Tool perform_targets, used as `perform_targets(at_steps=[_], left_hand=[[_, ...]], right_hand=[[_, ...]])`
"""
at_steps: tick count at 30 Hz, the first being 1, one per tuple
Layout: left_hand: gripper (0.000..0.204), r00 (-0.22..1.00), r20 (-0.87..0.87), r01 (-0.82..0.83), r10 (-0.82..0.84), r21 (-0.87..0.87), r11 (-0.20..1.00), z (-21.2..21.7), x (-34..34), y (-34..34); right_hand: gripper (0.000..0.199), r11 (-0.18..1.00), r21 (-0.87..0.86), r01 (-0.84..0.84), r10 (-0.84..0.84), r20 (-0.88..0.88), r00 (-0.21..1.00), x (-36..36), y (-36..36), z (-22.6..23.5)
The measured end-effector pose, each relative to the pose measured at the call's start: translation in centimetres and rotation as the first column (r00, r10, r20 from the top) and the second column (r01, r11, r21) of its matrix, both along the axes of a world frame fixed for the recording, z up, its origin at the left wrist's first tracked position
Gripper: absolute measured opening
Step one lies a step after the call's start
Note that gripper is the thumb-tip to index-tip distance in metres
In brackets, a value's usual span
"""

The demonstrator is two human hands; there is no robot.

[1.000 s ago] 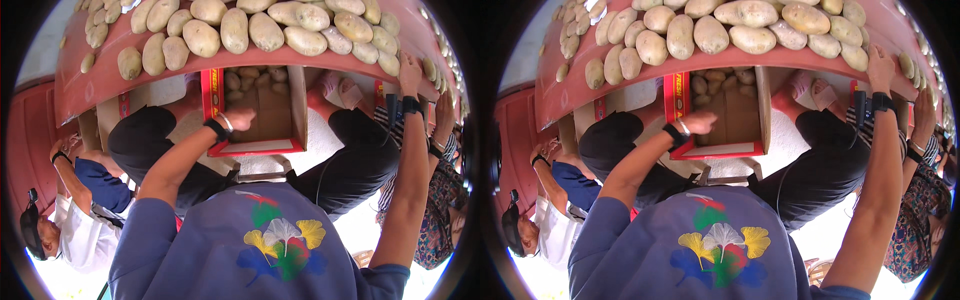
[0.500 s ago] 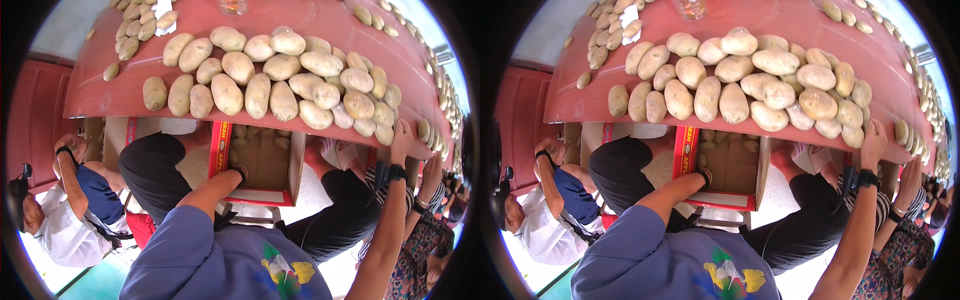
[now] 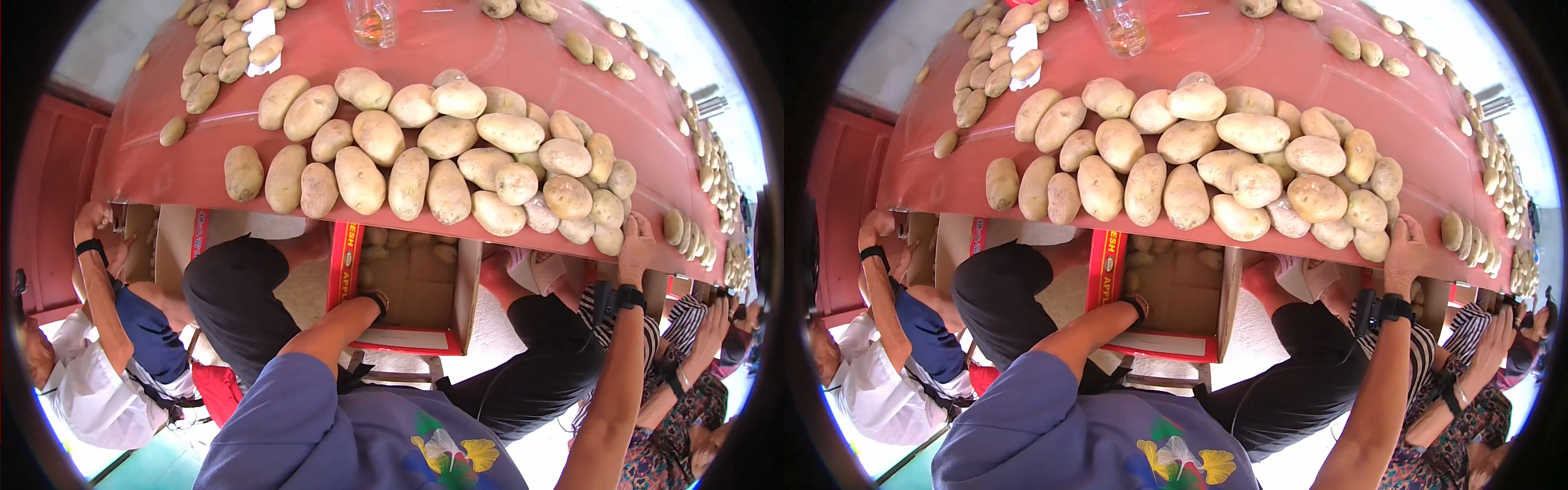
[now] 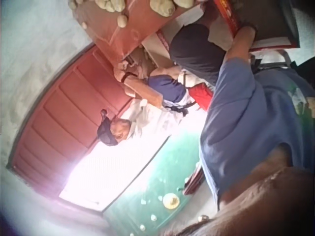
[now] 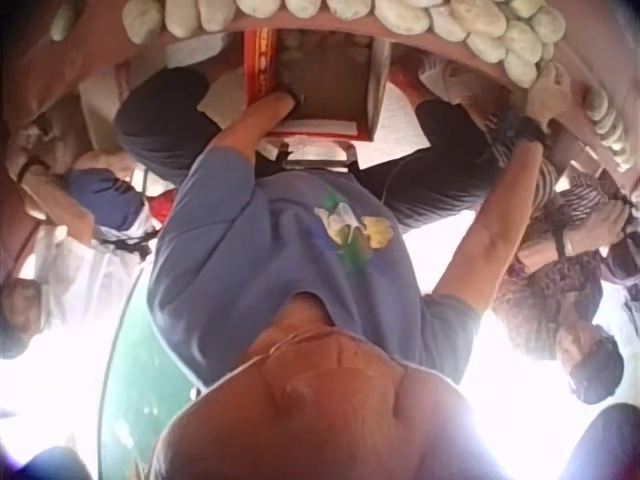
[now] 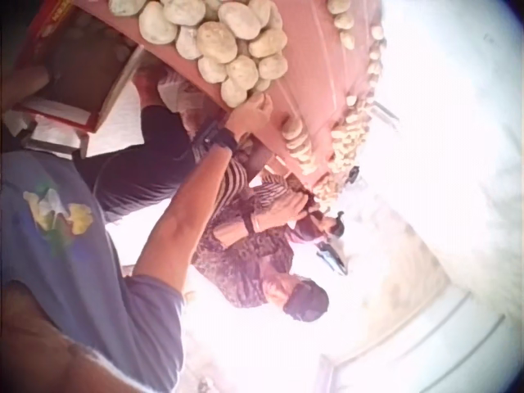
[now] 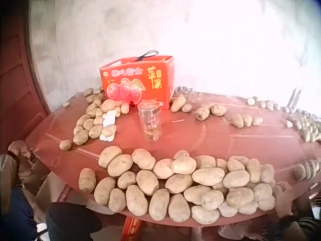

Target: Sorting harvested potatoes on a table and placing them into a box.

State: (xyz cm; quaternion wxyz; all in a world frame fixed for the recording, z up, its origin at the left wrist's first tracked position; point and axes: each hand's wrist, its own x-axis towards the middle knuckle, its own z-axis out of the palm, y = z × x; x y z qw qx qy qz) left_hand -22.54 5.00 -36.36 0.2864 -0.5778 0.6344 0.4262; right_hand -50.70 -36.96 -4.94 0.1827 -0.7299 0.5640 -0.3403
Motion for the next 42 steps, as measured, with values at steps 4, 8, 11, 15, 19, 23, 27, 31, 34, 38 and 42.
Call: perform_targets(at_steps=[4,8,11,15,19,23,27,31,34,38,42], left_hand=[[0.036,0.999,-0.025,0.021,-0.02,0.026,0.999,4.1,0.0,-1.9],[0.037,0.999,-0.034,0.041,-0.037,0.096,0.995,11.9,-0.1,-6.4],[0.037,0.983,-0.18,-0.039,0.042,0.016,0.999,19.1,0.3,-9.2],[0.047,0.647,-0.754,-0.147,0.118,0.029,0.989,29.2,2.8,-10.5],[0.04,0.546,-0.828,-0.518,0.13,-0.212,0.829,38.6,4.9,-11.5],[0.036,0.656,-0.753,-0.697,-0.058,-0.633,0.337,42.5,6.5,-14.4],[0.031,0.965,-0.258,-0.261,-0.055,-0.964,-0.047,40.8,8.5,-17.8],[0.052,0.922,-0.388,-0.387,-0.009,-0.921,0.051,39.2,9.3,-16.9],[0.04,0.868,-0.493,-0.497,-0.068,-0.863,-0.093,39.6,9.2,-14.5],[0.007,0.478,-0.878,-0.86,-0.014,-0.471,0.197,36.9,7.5,-10.0],[0.022,0.63,-0.721,-0.653,0.289,-0.289,0.7,27.7,6.8,-7.7]], right_hand=[[0.025,0.999,-0.008,0.04,-0.04,-0.094,0.995,0.8,0.7,0.9],[0.029,0.997,-0.026,0.076,-0.079,-0.147,0.986,1.3,1.3,1.4],[0.031,0.994,-0.068,0.085,-0.097,-0.196,0.976,1.5,1.6,1.6],[0.031,0.991,-0.025,0.133,-0.136,-0.198,0.971,1.7,1.7,2.0],[0.03,0.985,0.02,0.173,-0.166,-0.183,0.969,1.8,1.9,2.0],[0.032,0.991,0.0,0.135,-0.133,-0.162,0.978,1.7,1.6,1.6],[0.034,0.991,-0.045,0.125,-0.132,-0.264,0.956,1.1,0.8,1.2],[0.035,0.988,0.017,0.152,-0.141,-0.288,0.947,0.7,0.0,0.9],[0.036,0.994,-0.021,0.105,-0.107,-0.278,0.954,0.5,-0.3,0.7],[0.035,0.993,-0.01,0.118,-0.115,-0.3,0.947,0.1,-0.7,0.6],[0.035,0.995,-0.014,0.104,-0.104,-0.277,0.955,-0.2,-1.0,0.3]])
